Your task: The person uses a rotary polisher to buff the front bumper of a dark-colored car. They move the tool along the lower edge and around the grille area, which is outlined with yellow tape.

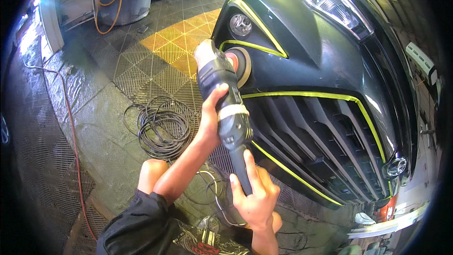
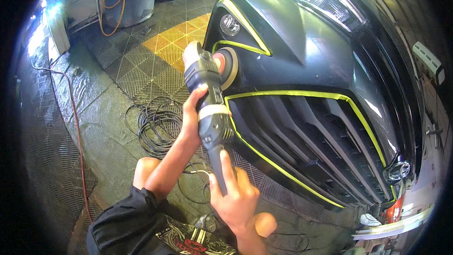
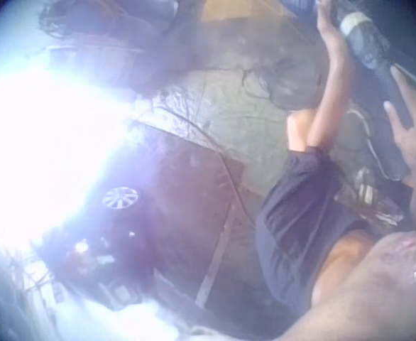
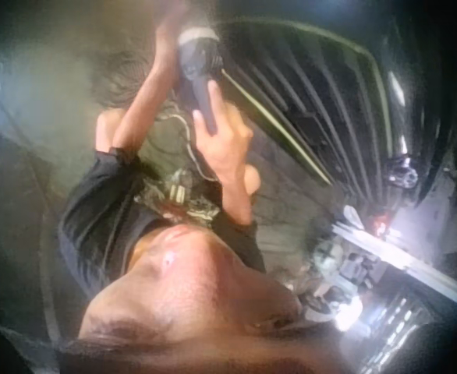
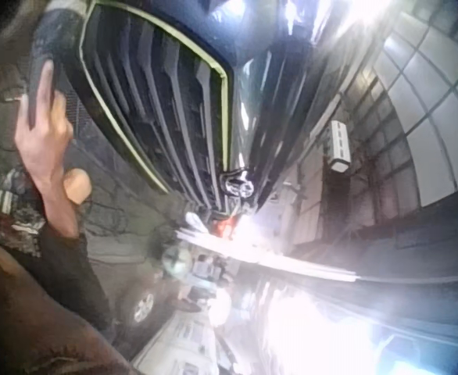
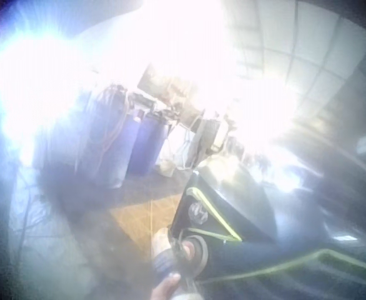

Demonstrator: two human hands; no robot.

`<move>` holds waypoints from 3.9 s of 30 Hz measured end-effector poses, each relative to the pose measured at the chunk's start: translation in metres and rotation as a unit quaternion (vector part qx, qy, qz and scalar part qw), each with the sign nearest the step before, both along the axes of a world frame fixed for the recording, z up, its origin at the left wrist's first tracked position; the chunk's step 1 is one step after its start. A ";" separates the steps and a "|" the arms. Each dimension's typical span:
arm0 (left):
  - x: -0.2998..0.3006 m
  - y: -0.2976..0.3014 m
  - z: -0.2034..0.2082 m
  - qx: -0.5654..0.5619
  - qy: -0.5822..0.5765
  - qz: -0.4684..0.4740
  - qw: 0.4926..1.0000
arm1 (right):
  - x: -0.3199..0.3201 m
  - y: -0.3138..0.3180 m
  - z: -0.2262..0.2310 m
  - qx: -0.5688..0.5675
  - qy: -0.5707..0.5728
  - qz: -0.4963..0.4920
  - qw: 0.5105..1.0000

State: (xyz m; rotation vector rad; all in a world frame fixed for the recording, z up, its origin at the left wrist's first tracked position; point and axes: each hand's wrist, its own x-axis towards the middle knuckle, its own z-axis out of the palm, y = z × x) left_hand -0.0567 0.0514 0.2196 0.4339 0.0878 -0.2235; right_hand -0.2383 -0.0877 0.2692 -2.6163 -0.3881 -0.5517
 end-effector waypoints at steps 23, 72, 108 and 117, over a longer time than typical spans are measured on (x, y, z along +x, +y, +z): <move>-0.032 -0.015 -0.013 0.051 0.022 -0.002 0.998 | -0.028 -0.010 -0.037 -0.003 -0.099 -0.019 0.995; -0.009 0.002 -0.035 -0.035 0.039 -0.035 0.998 | -0.009 0.002 -0.020 -0.086 -0.026 -0.037 0.995; -0.063 -0.047 -0.015 0.021 0.048 0.009 0.999 | -0.053 -0.063 -0.038 -0.027 -0.090 -0.015 0.995; -0.087 -0.050 -0.008 0.122 0.004 0.000 0.993 | -0.087 -0.064 -0.061 0.005 -0.117 -0.043 0.992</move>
